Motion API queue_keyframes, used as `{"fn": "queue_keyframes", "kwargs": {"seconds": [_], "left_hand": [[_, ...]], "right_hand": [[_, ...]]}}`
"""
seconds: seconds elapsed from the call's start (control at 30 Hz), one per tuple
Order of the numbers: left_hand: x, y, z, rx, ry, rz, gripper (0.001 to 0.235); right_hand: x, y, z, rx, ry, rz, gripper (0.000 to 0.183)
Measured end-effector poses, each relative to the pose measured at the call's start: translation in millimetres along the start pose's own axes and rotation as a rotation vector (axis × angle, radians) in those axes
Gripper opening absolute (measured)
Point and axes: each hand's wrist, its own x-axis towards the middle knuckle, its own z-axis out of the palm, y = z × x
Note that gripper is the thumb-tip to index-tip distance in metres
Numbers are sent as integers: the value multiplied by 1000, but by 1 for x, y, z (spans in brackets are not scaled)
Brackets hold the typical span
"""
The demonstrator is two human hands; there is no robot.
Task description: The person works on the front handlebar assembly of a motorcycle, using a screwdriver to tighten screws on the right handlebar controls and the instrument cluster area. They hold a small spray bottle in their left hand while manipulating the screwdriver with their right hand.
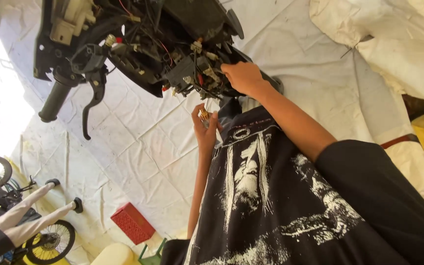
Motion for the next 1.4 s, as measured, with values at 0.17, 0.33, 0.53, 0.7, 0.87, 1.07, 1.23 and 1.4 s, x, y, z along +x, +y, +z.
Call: {"fn": "queue_keyframes", "kwargs": {"seconds": [0.17,0.33,0.53,0.7,0.87,1.07,1.23,1.4], "left_hand": [[1,-12,3,-65,6,-4,43],[2,1,2,-4,8,-1,45],[2,25,3,191,-68,-116,46],[-4,20,-8,126,-12,-150,47],[-5,8,-16,121,47,-133,46],[-8,18,-15,119,36,-158,45],[-9,15,-23,90,91,-187,46],[-13,10,-26,88,103,-210,48]], "right_hand": [[12,-9,-15,-91,-38,-11,14],[35,-32,-41,-206,-227,-51,21],[64,-49,-54,-430,-218,-124,25],[55,-37,-52,-304,-276,-26,10],[52,-28,-69,-376,-207,-82,7],[61,-18,-35,-465,-95,-103,9],[54,-23,-34,-354,-1,-76,7],[46,-8,-49,-422,15,-78,15]]}}
